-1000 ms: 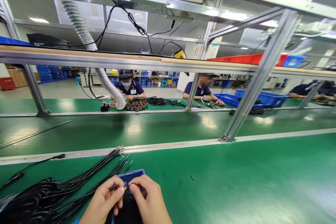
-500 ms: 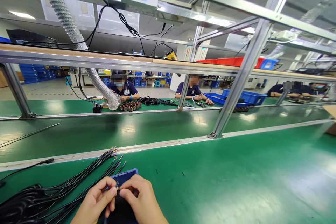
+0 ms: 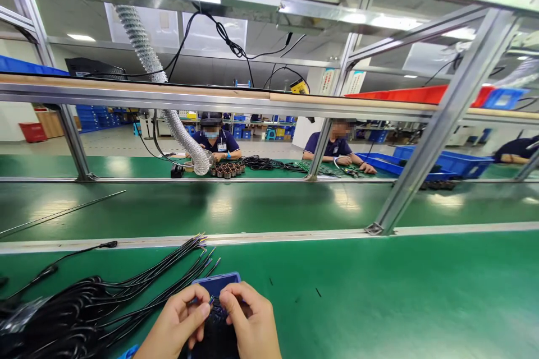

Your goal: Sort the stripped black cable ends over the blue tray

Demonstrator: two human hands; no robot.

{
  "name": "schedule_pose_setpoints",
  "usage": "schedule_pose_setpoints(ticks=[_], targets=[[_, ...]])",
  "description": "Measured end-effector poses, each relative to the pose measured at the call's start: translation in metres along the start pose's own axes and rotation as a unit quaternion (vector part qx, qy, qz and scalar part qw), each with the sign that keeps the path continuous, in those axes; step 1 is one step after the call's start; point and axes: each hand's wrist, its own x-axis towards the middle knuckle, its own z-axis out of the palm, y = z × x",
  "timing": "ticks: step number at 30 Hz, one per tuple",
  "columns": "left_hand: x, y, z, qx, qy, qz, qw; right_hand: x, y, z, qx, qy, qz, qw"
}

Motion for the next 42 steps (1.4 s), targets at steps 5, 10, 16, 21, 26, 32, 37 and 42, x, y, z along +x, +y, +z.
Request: schedule_pose_setpoints(ticks=[5, 10, 16, 21, 26, 32, 37, 42], targets=[[-0.001, 0.003, 0.002, 0.009, -0.004, -0.004, 1.000, -0.006, -0.001, 0.006, -0.017, 0.033, -0.026, 0.999], [-0.002, 0.004, 0.003, 0.008, 0.005, -0.007, 1.000, -0.005, -0.001, 0.003, -0.056, 0.028, -0.055, 0.997], [-0.003, 0.002, 0.002, 0.004, 0.008, -0.006, 1.000, -0.003, 0.000, 0.000, -0.144, -0.004, -0.114, 0.983], [0.001, -0.002, -0.003, -0.003, 0.010, -0.011, 1.000, -0.001, -0.002, -0.002, -0.228, -0.031, -0.254, 0.939], [0.002, -0.002, -0.003, -0.001, 0.018, -0.022, 1.000, 0.002, -0.008, -0.008, -0.177, -0.034, -0.229, 0.956], [-0.001, 0.003, 0.000, 0.017, 0.011, -0.031, 0.999, 0.000, -0.017, -0.009, -0.156, -0.056, -0.185, 0.969], [-0.001, 0.007, 0.002, 0.025, -0.009, -0.040, 0.999, -0.003, -0.019, -0.012, -0.179, -0.048, -0.228, 0.956], [-0.001, 0.007, 0.004, 0.010, 0.001, -0.032, 0.999, -0.004, -0.016, -0.016, -0.186, -0.020, -0.214, 0.959]])
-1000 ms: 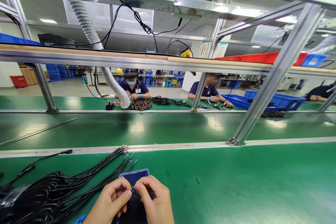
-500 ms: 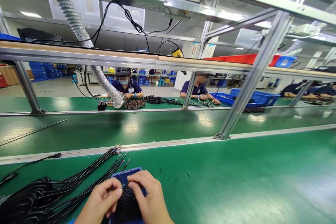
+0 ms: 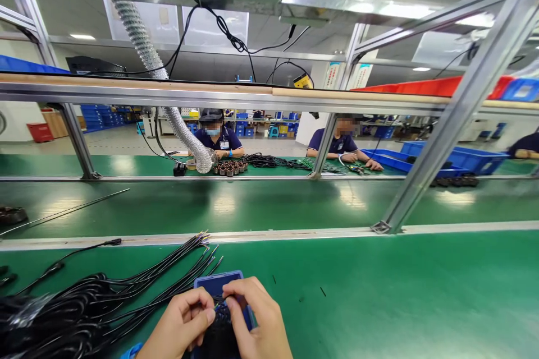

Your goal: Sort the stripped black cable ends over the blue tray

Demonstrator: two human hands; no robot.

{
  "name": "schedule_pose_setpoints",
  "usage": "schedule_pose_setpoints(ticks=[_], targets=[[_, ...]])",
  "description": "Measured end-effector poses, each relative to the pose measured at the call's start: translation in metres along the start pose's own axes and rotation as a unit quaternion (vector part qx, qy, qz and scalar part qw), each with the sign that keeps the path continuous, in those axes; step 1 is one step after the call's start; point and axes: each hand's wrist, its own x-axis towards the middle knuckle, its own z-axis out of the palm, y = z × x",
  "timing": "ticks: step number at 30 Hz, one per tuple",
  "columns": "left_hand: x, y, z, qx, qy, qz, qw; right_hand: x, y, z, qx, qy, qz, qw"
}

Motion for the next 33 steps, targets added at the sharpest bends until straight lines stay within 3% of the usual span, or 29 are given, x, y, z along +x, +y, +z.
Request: schedule_pose_setpoints(ticks=[13, 21, 25, 33], targets=[[0.000, -0.002, 0.000, -0.014, 0.002, 0.016, 1.000, 0.002, -0.002, 0.000, -0.022, -0.040, -0.028, 0.999], [0.001, -0.007, -0.003, -0.020, 0.013, -0.001, 1.000, 0.003, 0.006, -0.003, -0.053, -0.039, -0.146, 0.987], [0.000, -0.006, -0.004, -0.017, 0.014, 0.015, 1.000, 0.002, 0.009, 0.000, -0.063, -0.040, -0.114, 0.991], [0.001, -0.008, -0.005, -0.003, 0.022, 0.027, 0.999, 0.000, 0.010, 0.004, -0.127, -0.049, -0.137, 0.981]])
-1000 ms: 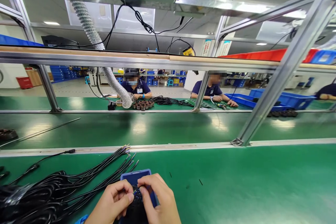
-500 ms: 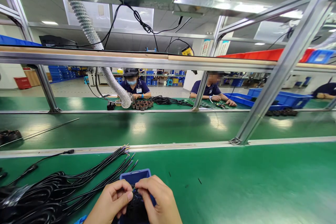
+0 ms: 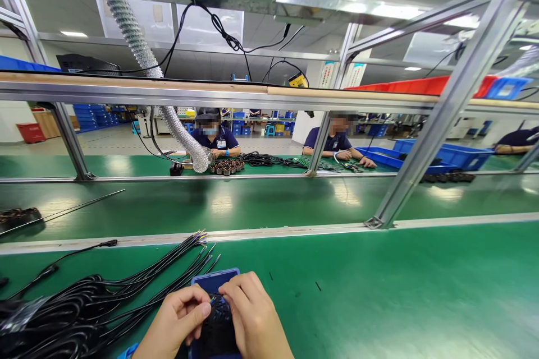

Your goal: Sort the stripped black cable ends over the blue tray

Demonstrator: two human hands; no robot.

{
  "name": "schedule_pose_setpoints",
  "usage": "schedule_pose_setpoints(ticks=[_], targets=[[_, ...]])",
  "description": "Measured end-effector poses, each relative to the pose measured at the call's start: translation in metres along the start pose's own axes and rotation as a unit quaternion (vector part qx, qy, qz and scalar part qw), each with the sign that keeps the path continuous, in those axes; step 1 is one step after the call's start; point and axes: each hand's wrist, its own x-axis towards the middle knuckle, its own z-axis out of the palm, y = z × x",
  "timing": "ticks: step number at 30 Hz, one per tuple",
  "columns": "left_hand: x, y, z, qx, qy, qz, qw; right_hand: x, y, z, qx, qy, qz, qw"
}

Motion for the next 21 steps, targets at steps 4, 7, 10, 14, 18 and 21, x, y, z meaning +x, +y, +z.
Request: schedule_pose_setpoints(ticks=[4, 7, 10, 14, 18, 21], targets=[[0.000, 0.001, -0.001, -0.010, 0.004, -0.002, 1.000, -0.006, 0.025, -0.007, -0.091, -0.041, 0.038, 0.994], [-0.001, 0.002, -0.002, 0.000, -0.011, -0.008, 1.000, -0.015, 0.055, -0.027, -0.207, -0.052, 0.142, 0.967], [-0.002, 0.003, -0.002, 0.016, -0.026, -0.015, 0.999, -0.017, 0.065, -0.043, -0.215, -0.011, 0.257, 0.942], [-0.003, 0.003, -0.002, 0.025, -0.034, -0.017, 0.999, -0.003, 0.030, -0.031, 0.053, 0.059, 0.280, 0.957], [-0.002, 0.002, -0.002, 0.026, -0.041, -0.005, 0.999, 0.007, -0.007, -0.003, 0.194, 0.058, 0.264, 0.943], [-0.002, 0.002, -0.002, 0.029, -0.052, -0.006, 0.998, 0.006, -0.013, 0.005, 0.208, 0.066, 0.258, 0.941]])
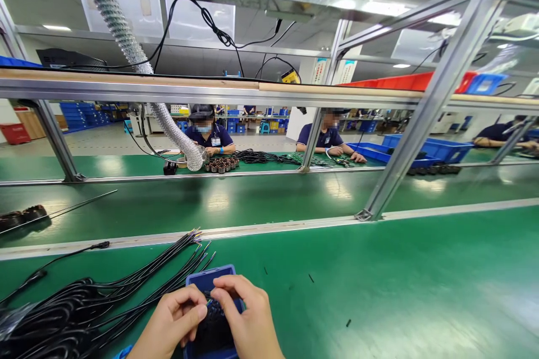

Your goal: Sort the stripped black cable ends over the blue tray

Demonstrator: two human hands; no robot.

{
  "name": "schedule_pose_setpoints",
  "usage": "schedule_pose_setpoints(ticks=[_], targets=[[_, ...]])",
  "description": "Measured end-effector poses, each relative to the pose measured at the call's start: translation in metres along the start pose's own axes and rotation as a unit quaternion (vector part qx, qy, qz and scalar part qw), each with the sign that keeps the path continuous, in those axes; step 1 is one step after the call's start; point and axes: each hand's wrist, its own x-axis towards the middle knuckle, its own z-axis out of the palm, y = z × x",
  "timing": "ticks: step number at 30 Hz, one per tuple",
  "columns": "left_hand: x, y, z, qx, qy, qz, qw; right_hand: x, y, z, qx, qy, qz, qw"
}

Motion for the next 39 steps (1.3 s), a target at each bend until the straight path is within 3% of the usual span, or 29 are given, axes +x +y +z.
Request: schedule_pose_setpoints(ticks=[10, 15, 17, 19, 22, 24, 28, 30, 32, 34, 35, 37, 39], targets=[[0.001, -0.002, 0.002, -0.015, 0.018, -0.008, 1.000, -0.003, 0.004, 0.000, -0.031, 0.017, -0.051, 0.998], [0.004, -0.005, 0.003, -0.083, 0.084, -0.013, 0.993, 0.001, 0.000, -0.005, -0.011, -0.052, -0.073, 0.996], [0.004, -0.006, 0.003, -0.096, 0.095, -0.010, 0.991, 0.002, 0.003, -0.005, -0.069, -0.050, -0.070, 0.994], [0.004, -0.007, 0.003, -0.096, 0.084, -0.008, 0.992, 0.002, 0.012, 0.000, -0.204, -0.050, -0.071, 0.975], [0.004, -0.006, 0.003, -0.080, 0.050, -0.014, 0.995, 0.000, 0.031, 0.018, -0.423, -0.122, -0.097, 0.893], [0.004, -0.005, 0.003, -0.064, 0.035, -0.017, 0.997, -0.001, 0.043, 0.031, -0.486, -0.156, -0.112, 0.853], [0.004, -0.003, 0.004, -0.055, 0.020, -0.016, 0.998, 0.000, 0.047, 0.037, -0.498, -0.161, -0.116, 0.844], [0.004, -0.003, 0.004, -0.053, 0.015, -0.017, 0.998, 0.000, 0.040, 0.029, -0.481, -0.152, -0.110, 0.856], [0.004, -0.002, 0.003, -0.049, 0.013, -0.018, 0.999, 0.001, 0.030, 0.018, -0.387, -0.116, -0.086, 0.911], [0.003, -0.001, 0.003, -0.038, 0.007, -0.018, 0.999, 0.001, 0.021, 0.008, -0.218, -0.062, -0.041, 0.973], [0.003, -0.001, 0.002, -0.033, 0.005, -0.018, 0.999, 0.001, 0.018, 0.005, -0.133, -0.036, -0.019, 0.990], [0.002, 0.000, 0.003, -0.029, 0.005, -0.020, 0.999, 0.000, 0.013, 0.002, -0.029, -0.001, 0.004, 1.000], [0.002, 0.000, 0.003, -0.037, 0.013, -0.023, 0.999, -0.001, 0.012, 0.003, 0.006, 0.015, 0.001, 1.000]])
